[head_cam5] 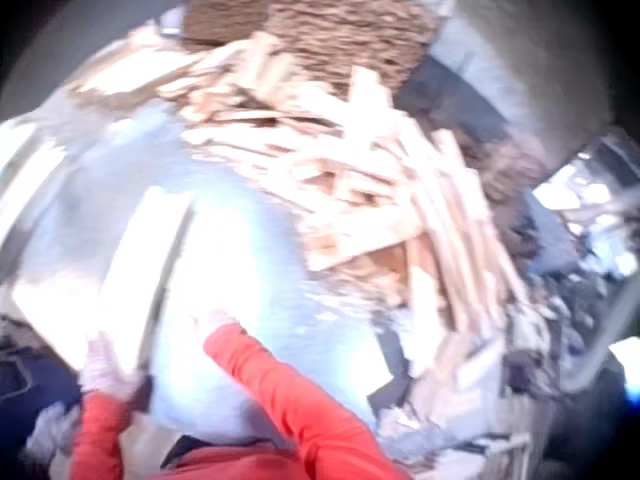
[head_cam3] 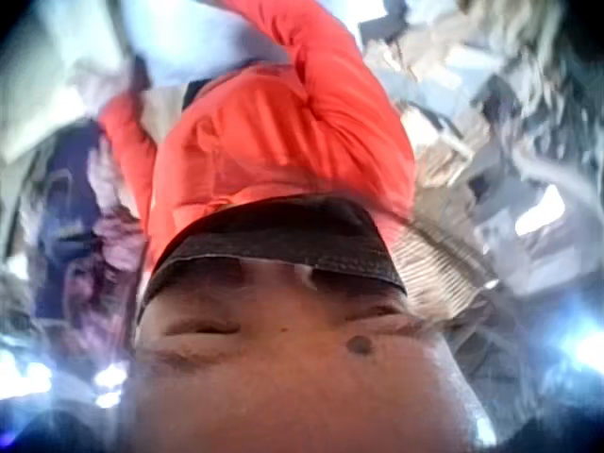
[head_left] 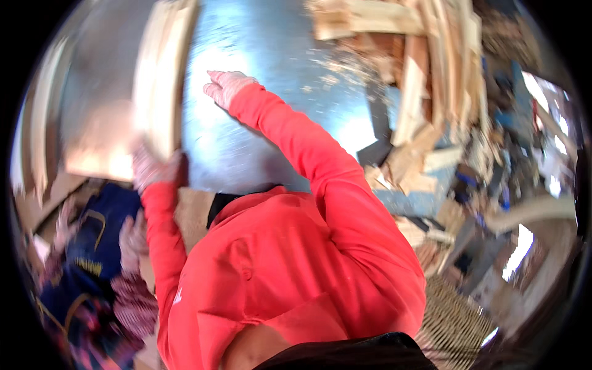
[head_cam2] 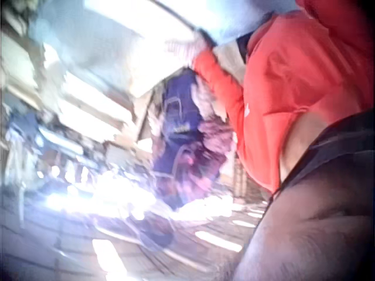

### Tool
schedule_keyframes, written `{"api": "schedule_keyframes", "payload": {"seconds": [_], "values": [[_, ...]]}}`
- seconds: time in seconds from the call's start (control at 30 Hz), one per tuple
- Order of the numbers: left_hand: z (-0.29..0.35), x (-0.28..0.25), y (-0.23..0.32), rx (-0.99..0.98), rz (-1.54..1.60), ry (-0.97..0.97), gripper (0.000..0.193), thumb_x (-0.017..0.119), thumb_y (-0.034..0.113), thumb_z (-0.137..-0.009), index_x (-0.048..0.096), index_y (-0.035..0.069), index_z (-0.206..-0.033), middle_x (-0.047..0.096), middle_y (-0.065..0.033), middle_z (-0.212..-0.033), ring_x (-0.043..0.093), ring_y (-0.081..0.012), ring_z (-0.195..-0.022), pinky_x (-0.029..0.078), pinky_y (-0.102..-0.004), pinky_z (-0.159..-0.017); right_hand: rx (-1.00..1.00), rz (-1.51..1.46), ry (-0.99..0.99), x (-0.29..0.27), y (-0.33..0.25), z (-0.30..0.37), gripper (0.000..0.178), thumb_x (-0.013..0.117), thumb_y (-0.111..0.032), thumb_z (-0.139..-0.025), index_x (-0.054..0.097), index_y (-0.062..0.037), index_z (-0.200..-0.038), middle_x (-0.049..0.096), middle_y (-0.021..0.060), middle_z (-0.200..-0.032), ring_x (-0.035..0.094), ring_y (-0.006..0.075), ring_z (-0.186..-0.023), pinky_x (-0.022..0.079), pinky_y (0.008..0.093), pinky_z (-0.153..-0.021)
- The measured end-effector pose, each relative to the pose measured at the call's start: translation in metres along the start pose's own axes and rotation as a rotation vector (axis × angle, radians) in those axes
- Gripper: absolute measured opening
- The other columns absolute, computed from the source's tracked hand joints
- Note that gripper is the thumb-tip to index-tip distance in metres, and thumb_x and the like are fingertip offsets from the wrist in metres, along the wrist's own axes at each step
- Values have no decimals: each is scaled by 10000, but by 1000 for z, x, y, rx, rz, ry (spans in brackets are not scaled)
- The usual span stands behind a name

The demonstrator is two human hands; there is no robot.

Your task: The person sorts and stacks wooden planks on a metal workbench. They pick up individual pieces of wood, inspect them, and place them into a growing pile on the left side of the table, occasionally moving other pieces aside to clear space.

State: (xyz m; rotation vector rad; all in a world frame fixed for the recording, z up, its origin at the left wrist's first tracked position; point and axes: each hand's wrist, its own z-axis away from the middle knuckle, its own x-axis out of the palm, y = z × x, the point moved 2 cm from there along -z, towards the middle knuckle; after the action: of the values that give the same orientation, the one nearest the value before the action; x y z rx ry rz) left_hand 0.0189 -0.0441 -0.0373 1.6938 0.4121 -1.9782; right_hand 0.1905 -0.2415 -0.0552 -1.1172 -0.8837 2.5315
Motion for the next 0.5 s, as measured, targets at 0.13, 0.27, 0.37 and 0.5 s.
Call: {"api": "schedule_keyframes", "payload": {"seconds": [0.13, 0.27, 0.37, 0.5], "values": [[-1, -28, -26, 1, -106, -65, 1013, 742, 501, -693, 241, 146, -1499, 278, -236, -1510, 350, -386, -1355, 348, -444, -1079, 331, 232, 846, -147, 163, 110, 690, 688, -445, -733, 521, -83, -1297, 551, 165, -1288, 514, 327, -1199, 402, 450, -1017], [-7, -29, -4, 135, -218, 71, 921, 720, 439, -764, 259, 113, -1491, 292, -234, -1505, 327, -393, -1368, 334, -462, -1084, 974, 517, 1105, -178, 333, 216, 693, 747, -329, -702, 400, -37, -1226, 521, 214, -1244, 564, 354, -1121, 460, 463, -924], [23, -49, 81, 502, 429, 157, 763, 692, 299, -844, 318, 35, -1454, 355, -236, -1467, 359, -351, -1357, 331, -433, -1103, 927, 38, 741, -171, 312, 208, 592, 662, -241, -767, 366, -50, -1243, 652, 206, -968, 661, 353, -889, 523, 454, -788], [61, 26, 212, 833, 929, -555, 649, 665, 329, -880, 410, -8, -1373, 608, -138, -1172, 623, -224, -988, 523, -351, -872, 383, -301, 192, -86, 234, 214, 625, 638, -521, -803, 597, -40, -1202, 610, 219, -1159, 593, 341, -1067, 449, 402, -951]]}}
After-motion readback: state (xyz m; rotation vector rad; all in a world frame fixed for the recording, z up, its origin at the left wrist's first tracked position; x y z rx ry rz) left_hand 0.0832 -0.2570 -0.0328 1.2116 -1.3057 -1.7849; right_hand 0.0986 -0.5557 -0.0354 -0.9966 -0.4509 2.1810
